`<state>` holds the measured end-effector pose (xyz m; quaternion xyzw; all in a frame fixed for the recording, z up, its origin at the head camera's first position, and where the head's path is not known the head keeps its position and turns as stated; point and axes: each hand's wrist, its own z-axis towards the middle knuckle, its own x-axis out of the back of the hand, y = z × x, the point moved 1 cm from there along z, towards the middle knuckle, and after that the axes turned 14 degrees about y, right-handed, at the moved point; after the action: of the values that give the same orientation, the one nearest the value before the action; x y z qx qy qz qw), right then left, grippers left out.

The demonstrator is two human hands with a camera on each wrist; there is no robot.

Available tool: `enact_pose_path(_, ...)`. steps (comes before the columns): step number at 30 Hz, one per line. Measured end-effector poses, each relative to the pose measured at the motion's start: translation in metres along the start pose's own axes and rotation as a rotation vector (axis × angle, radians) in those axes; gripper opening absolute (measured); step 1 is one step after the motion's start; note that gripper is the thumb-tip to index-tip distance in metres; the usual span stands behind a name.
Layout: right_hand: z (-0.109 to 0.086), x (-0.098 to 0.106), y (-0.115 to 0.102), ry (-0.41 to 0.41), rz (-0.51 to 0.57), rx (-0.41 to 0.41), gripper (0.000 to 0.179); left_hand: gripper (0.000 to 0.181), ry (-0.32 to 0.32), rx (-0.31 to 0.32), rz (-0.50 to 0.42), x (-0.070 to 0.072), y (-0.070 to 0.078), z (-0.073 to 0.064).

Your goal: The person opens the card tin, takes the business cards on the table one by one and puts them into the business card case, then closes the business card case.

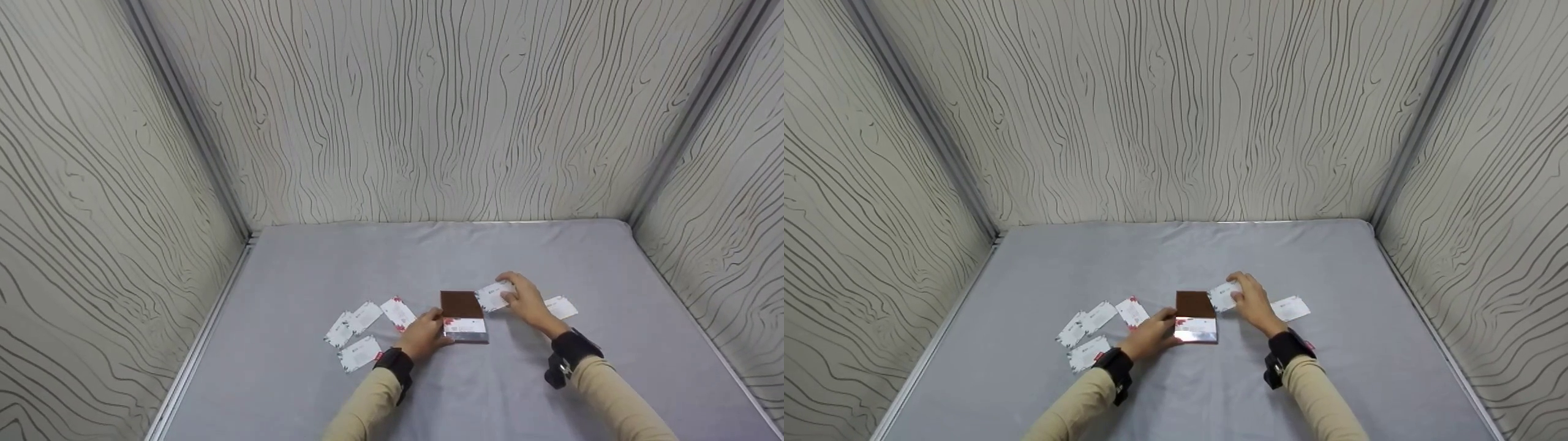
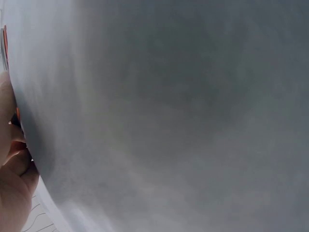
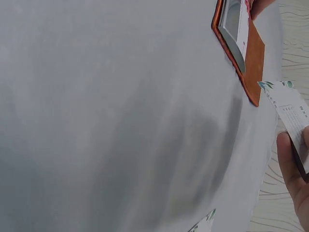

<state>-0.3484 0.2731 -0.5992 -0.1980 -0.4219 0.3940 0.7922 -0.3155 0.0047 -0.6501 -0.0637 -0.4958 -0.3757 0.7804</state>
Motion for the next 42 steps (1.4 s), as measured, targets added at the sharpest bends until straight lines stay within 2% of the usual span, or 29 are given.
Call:
enact_pose_path(9, -0.005, -0.015, -0.009, -0.028, 0.036, -0.034, 0.027, 0.042, -0.013, 0.005, 0.002, 0.001, 0.0, 0.0)
enact_pose_path(16, -0.01, -0.022, -0.012, -0.091, 0.085, -0.081, 0.026, 0.041, -0.021, 0.006, 0.018, 0.001, 0.0, 0.001)
enact_pose_path(22, -0.014, -0.03, -0.012, -0.089, 0.106, -0.005, 0.024, 0.039, -0.024, 0.006, 0.014, 0.004, 0.002, 0.001)
enact_pose_path(27, -0.016, -0.037, -0.012, -0.095, 0.118, 0.002, 0.023, 0.041, -0.026, 0.012, 0.006, 0.002, 0.001, 0.001)
enact_pose_path(37, -0.019, -0.049, -0.015, -0.121, 0.095, -0.091, 0.022, 0.039, -0.005, -0.021, -0.002, 0.003, 0.0, 0.0)
enact_pose_path(42, -0.023, -0.051, -0.013, -0.121, 0.055, -0.08, 0.021, 0.041, 0.001, -0.019, 0.004, 0.003, 0.0, -0.001)
